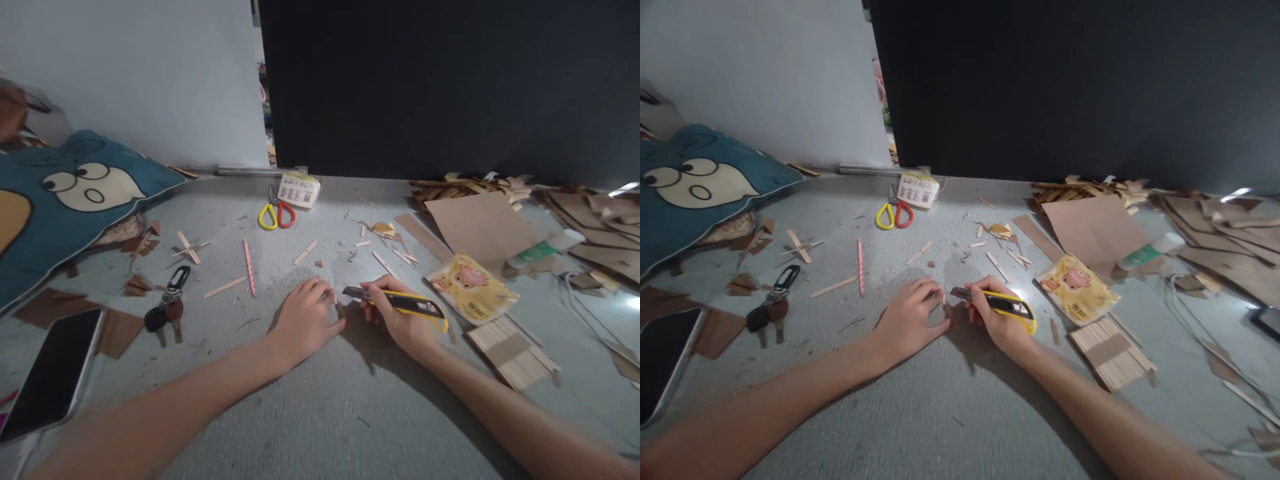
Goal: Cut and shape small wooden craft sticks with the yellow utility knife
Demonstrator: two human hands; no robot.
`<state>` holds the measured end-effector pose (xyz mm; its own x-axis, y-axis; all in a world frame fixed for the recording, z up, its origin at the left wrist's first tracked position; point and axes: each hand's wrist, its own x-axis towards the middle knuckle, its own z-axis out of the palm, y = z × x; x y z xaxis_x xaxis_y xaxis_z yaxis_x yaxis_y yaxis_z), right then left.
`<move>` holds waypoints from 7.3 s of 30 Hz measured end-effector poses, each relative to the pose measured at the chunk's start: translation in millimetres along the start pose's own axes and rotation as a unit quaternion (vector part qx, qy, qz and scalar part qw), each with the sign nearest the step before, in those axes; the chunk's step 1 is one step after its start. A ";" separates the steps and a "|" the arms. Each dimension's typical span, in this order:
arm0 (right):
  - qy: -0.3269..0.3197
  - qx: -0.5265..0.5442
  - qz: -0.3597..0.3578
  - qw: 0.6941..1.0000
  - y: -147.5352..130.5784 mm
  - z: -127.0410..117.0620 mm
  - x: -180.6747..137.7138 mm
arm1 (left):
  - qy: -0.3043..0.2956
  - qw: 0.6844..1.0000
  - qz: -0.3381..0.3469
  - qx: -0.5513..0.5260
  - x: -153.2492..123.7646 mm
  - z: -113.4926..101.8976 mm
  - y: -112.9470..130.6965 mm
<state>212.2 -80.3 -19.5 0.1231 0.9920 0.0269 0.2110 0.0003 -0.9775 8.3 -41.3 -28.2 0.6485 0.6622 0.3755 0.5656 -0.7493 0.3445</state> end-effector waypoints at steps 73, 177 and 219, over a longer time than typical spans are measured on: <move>-0.050 -0.057 -0.028 0.997 -6.6 3.1 6.2 | -0.060 0.995 0.012 0.077 4.2 -6.4 8.3; 0.075 0.304 0.268 0.911 -13.0 15.2 5.6 | -0.020 0.999 0.009 0.037 3.6 0.1 5.3; -0.071 -0.061 -0.061 0.994 20.6 -6.4 -9.5 | -0.006 0.995 -0.068 -0.070 2.0 -0.4 -4.4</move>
<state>221.6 -90.5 -38.5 -0.0476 0.9933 0.1057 0.3337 0.1155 -0.9356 6.9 -36.6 -28.6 0.5777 0.7559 0.3080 0.5717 -0.6440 0.5083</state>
